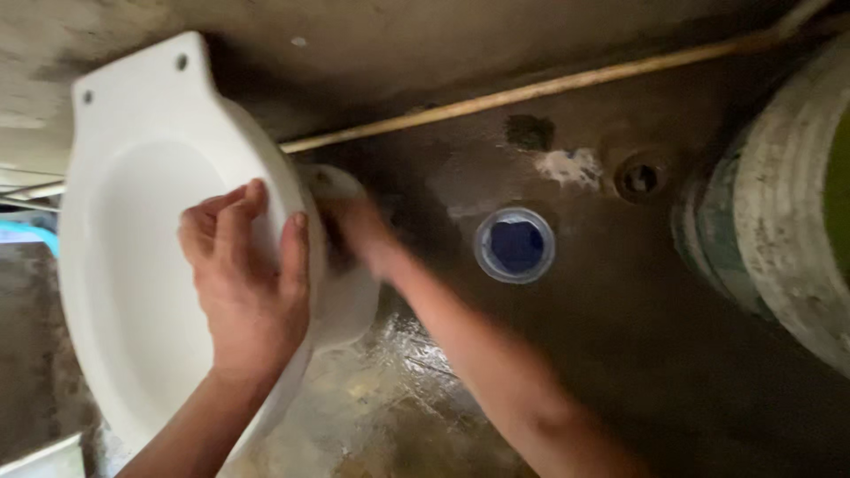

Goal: The person scrubs the exterior base and rim of a white toilet bowl using a brush and a blue cleaning liquid. They repeatedly dip the brush into a small container of blue liquid and scrub around the base and underside of the rim.

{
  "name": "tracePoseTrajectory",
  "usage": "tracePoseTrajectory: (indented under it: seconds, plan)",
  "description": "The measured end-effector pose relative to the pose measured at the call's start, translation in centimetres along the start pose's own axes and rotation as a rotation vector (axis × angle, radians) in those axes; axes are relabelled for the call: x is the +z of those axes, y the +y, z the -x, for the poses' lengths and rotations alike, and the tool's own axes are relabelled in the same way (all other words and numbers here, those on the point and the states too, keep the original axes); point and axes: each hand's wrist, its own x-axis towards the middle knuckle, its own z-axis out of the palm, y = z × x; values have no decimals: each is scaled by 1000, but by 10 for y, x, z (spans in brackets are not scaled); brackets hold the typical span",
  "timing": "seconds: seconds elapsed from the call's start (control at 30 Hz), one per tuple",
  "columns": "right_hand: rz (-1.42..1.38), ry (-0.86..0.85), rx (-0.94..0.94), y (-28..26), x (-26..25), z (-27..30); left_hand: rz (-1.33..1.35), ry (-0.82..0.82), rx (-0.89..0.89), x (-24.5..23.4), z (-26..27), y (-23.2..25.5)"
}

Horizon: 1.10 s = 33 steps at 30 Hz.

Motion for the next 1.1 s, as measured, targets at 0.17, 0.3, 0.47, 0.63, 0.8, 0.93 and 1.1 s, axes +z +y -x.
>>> tracePoseTrajectory:
  seconds: [0.17,0.3,0.47,0.63,0.8,0.93,1.1]
  plan:
    - [-323,70,228,2,9,45,-5,6,5,-4,2,-1]
    - [-239,45,33,-73,-1,-46,0,1,0,-4,3,1]
    - [-361,45,94,-45,-9,14,3,45,50,0,3,-8]
    - [-478,135,340,-1,-2,103,45,94,18,5,3,-11]
    - [-352,1,69,-84,-13,17,76,120,26,-2,1,-1]
    - [-361,-18,-11,-84,-9,40,81,60,-30,-7,1,4]
    - [-398,260,172,24,12,133,77,48,-47,-8,0,4]
